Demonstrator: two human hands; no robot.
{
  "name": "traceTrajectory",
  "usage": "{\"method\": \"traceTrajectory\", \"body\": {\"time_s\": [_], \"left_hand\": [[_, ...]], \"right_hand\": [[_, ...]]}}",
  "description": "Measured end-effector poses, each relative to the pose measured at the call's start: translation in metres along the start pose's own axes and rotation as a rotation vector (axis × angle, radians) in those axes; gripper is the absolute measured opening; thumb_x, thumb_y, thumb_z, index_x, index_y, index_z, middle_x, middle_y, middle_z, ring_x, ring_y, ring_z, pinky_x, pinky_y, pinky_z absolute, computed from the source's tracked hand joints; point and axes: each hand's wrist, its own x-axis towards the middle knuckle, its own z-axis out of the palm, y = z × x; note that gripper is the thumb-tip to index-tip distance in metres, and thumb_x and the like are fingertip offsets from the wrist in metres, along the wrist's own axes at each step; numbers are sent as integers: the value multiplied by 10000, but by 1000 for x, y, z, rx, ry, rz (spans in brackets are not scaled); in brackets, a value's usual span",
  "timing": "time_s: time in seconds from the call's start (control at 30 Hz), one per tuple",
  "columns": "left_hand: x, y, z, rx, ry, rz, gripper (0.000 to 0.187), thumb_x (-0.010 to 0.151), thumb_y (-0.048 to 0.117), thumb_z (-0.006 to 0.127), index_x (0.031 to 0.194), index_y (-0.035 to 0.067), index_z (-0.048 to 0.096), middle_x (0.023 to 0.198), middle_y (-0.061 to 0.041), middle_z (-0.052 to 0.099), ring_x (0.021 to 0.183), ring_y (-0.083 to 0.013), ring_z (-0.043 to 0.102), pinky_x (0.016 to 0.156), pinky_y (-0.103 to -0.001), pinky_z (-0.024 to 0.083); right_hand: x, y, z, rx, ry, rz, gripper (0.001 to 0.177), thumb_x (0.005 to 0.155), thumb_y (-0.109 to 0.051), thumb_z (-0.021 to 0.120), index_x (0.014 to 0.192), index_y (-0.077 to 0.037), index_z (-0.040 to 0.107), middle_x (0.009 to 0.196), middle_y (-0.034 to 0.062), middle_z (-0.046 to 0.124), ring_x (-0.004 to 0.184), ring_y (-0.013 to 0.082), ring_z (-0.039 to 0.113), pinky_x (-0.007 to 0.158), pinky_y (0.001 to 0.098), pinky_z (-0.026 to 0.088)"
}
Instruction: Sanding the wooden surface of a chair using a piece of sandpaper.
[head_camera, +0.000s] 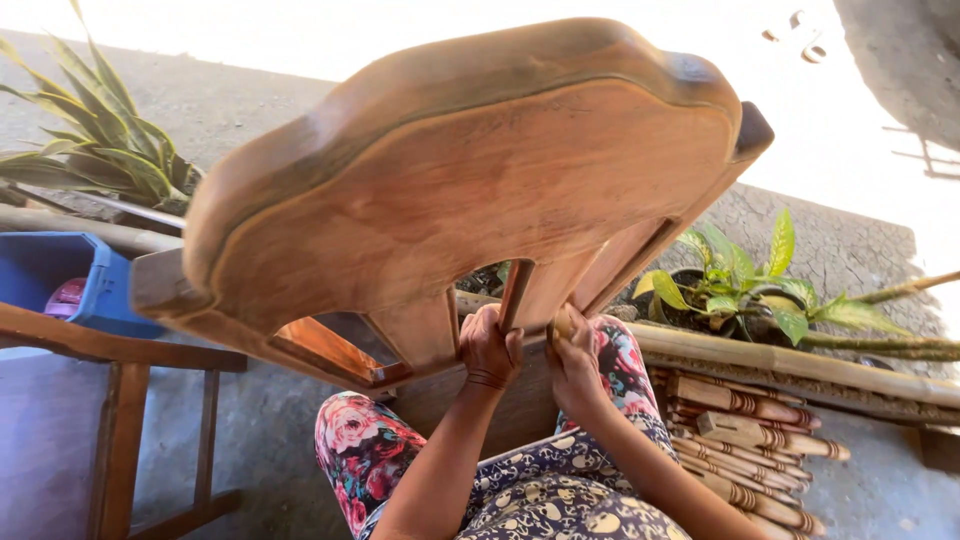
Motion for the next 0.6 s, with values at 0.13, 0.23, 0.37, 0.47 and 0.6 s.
{"method": "traceTrajectory", "body": {"time_s": [0.13,0.23,0.37,0.47,0.6], "left_hand": [[-2,3,-3,8,-16,-3,574,1009,626,269,825,139,512,635,-71,457,608,-307,603,626,-401,495],[2,6,-7,-2,-4,-4,672,1014,666,137,849,142,523,629,-57,463,606,-286,606,640,-380,506],[5,8,-11,4,7,-5,717,991,706,88,859,157,530,630,-48,465,609,-264,607,648,-356,509],[0,5,-4,-2,20,2,722,1004,700,108,886,138,547,635,-68,474,611,-297,608,645,-393,506],[2,7,-6,15,23,3,703,1008,703,135,895,142,543,641,-61,474,608,-299,605,641,-393,505]], "right_hand": [[-1,-1,-9,-339,3,-18,211,926,-45,645,1113,-78,738,1379,188,449,1175,390,471,1007,476,396],[14,-12,-17,-94,40,39,355,986,4,552,1299,-46,713,1350,211,542,1202,393,545,1017,463,429],[-27,16,13,323,119,400,319,1056,-45,525,1306,-22,723,1085,135,771,989,210,708,872,405,564],[13,-23,2,310,190,461,259,1089,-77,512,1189,-26,746,830,109,651,732,195,533,759,410,499],[84,-51,-39,160,295,94,205,1088,-19,549,1115,-53,749,704,60,639,576,179,578,637,311,488]]}}
